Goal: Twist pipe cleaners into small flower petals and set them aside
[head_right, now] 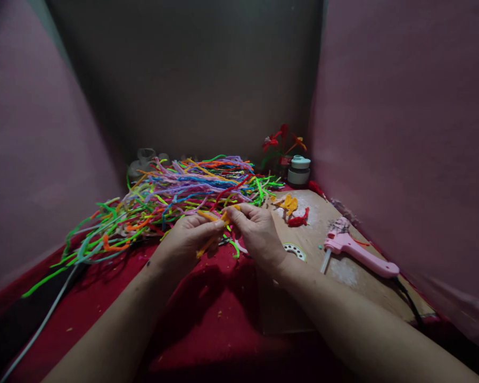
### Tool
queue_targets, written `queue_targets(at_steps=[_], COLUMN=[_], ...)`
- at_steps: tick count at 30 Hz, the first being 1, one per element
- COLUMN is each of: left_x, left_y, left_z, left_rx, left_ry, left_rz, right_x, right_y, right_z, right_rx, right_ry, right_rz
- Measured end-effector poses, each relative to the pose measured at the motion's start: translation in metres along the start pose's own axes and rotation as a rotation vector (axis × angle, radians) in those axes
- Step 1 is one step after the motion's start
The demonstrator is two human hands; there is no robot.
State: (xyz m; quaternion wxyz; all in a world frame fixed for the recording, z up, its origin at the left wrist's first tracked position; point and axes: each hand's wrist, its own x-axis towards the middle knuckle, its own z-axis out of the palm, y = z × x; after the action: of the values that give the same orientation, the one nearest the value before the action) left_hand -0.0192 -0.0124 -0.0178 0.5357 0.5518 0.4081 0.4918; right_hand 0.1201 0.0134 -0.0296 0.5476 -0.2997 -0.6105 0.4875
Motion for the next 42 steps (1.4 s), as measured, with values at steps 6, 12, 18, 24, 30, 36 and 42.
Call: queue_targets(at_steps=[6, 12, 18, 24, 30, 36, 42], left_x=[-0.003, -0.006, -0.006, -0.004, -0.002, -0.005, -0.008], left_y=[0.005, 0.008, 0.007, 0.005, 0.005, 0.008, 0.011], left_z=[0.006, 0.011, 0.014, 0.004, -0.004, 0.0, 0.001], left_rx=[0.08, 0.174, 0.195, 0.015, -0.199, -0.222, -0.232], left_ry=[0.097, 0.162, 0.226, 0.175, 0.053, 0.032, 0.052], left_rz=[0.013, 0.024, 0.103, 0.023, -0.048, -0.03, -0.028], right_x=[0.004, 0.006, 0.005, 0.007, 0.008, 0.007, 0.005], right_y=[0.003, 0.003, 0.004, -0.001, -0.001, 0.005, 0.005], right_z=[-0.001, -0.002, -0.001, -0.001, -0.003, -0.003, -0.002], right_rx=[0.259, 0.268, 0.33, 0.457, 0.448, 0.364, 0.347], right_ry=[-0.057, -0.052, -0.047, -0.112, -0.185, -0.189, -0.2], right_rz=[0.105, 0.129, 0.096, 0.157, 0.17, 0.07, 0.041])
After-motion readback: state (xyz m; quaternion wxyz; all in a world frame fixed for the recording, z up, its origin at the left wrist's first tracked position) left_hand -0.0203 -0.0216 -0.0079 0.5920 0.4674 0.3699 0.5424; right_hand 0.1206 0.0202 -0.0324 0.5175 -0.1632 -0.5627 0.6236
